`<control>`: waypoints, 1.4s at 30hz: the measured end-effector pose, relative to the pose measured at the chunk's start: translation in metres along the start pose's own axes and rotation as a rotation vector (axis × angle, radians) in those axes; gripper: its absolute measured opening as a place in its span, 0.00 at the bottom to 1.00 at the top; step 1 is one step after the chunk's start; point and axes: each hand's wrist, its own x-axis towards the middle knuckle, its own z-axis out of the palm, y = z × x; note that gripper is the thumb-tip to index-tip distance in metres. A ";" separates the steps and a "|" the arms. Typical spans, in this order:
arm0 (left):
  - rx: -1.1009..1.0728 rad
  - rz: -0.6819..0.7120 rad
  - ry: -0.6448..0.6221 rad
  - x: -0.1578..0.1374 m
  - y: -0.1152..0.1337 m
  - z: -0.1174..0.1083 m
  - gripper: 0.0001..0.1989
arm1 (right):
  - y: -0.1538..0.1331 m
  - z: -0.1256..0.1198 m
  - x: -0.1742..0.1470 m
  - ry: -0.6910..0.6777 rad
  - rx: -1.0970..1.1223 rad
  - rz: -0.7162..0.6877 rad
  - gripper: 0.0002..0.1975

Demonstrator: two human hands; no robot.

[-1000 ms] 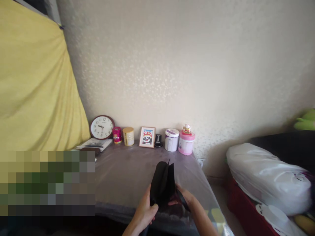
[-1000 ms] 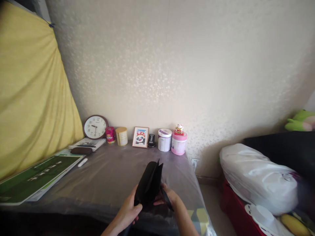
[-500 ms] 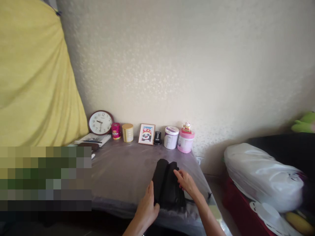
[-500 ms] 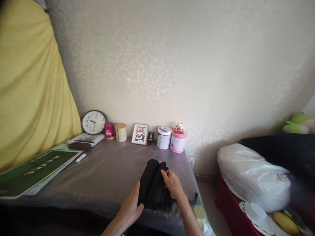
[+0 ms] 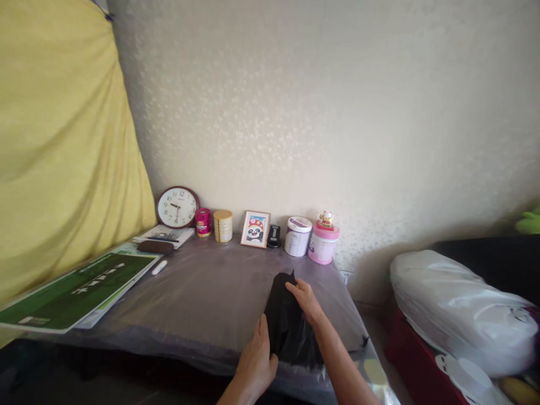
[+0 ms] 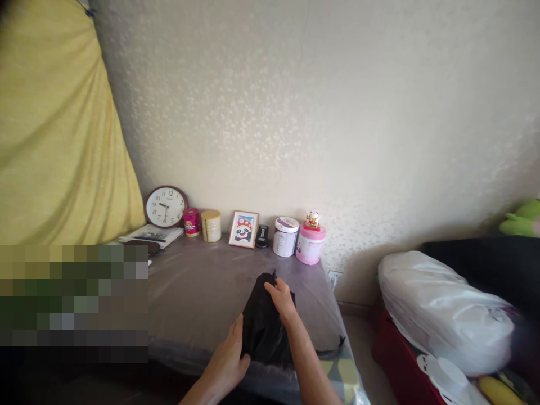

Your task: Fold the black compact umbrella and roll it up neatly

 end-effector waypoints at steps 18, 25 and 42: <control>0.094 0.015 0.007 -0.014 -0.005 -0.017 0.33 | 0.008 0.050 0.009 -0.211 -0.072 0.269 0.16; 0.151 0.213 0.207 -0.007 0.003 -0.017 0.30 | 0.009 0.054 0.009 -0.274 -0.225 0.166 0.04; 0.014 0.172 0.070 0.004 -0.008 0.003 0.36 | 0.030 0.034 0.032 -0.250 -0.779 -0.506 0.16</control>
